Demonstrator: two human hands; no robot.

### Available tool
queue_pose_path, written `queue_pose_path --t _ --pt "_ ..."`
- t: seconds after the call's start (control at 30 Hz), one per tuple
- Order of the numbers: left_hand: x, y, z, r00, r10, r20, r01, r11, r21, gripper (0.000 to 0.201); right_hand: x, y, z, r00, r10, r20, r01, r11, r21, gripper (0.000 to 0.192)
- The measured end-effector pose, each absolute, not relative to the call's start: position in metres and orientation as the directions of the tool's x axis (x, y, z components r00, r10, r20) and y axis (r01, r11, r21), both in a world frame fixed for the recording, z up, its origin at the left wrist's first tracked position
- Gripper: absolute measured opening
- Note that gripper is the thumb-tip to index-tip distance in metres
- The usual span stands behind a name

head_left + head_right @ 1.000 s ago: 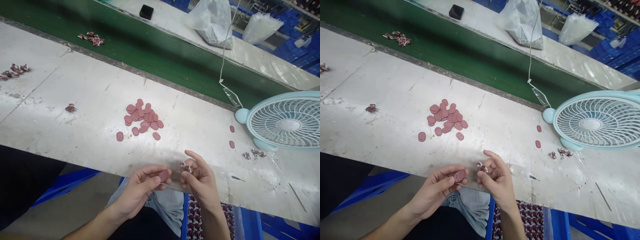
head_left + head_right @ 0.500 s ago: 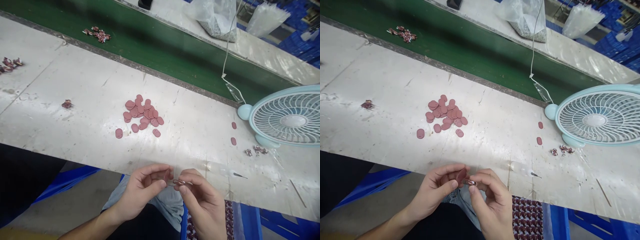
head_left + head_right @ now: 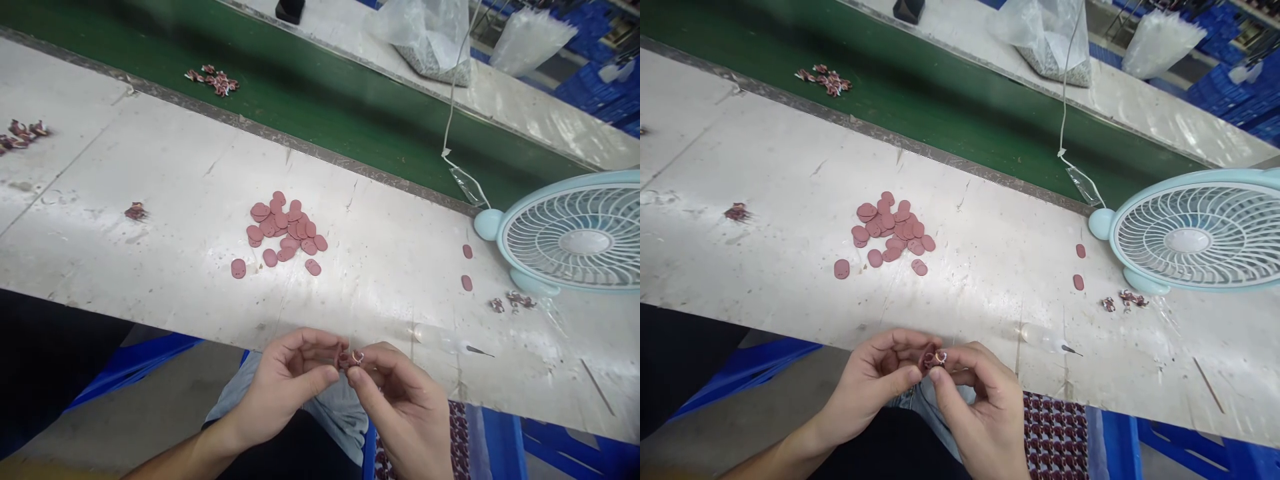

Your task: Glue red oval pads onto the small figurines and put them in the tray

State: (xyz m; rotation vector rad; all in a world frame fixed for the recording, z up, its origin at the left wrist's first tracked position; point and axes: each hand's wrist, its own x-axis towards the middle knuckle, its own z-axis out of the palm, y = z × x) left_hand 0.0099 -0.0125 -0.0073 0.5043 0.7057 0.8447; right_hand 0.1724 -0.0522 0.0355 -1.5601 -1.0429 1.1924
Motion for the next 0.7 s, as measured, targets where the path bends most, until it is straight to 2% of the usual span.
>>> queue_pose_path --t 0.1,0.3,0.7 --pt "0.011 -0.014 -0.011 0.44 0.821 -0.364 -0.498 0.561 0.662 0.005 0.174 -0.052 0.033 0.159 0.956 -0.246 0.088 -0.262 -0.961 0.011" --pt "0.013 -0.02 -0.016 0.388 0.852 -0.351 -0.516 0.517 0.683 0.008 0.172 -0.049 0.026 0.138 0.943 -0.304 -0.074 -0.296 -0.952 0.007" --pt "0.021 -0.033 -0.018 0.347 0.878 -0.33 -0.444 0.464 0.767 0.006 0.173 -0.059 0.023 0.162 0.943 -0.289 -0.234 -0.248 -0.94 0.01"
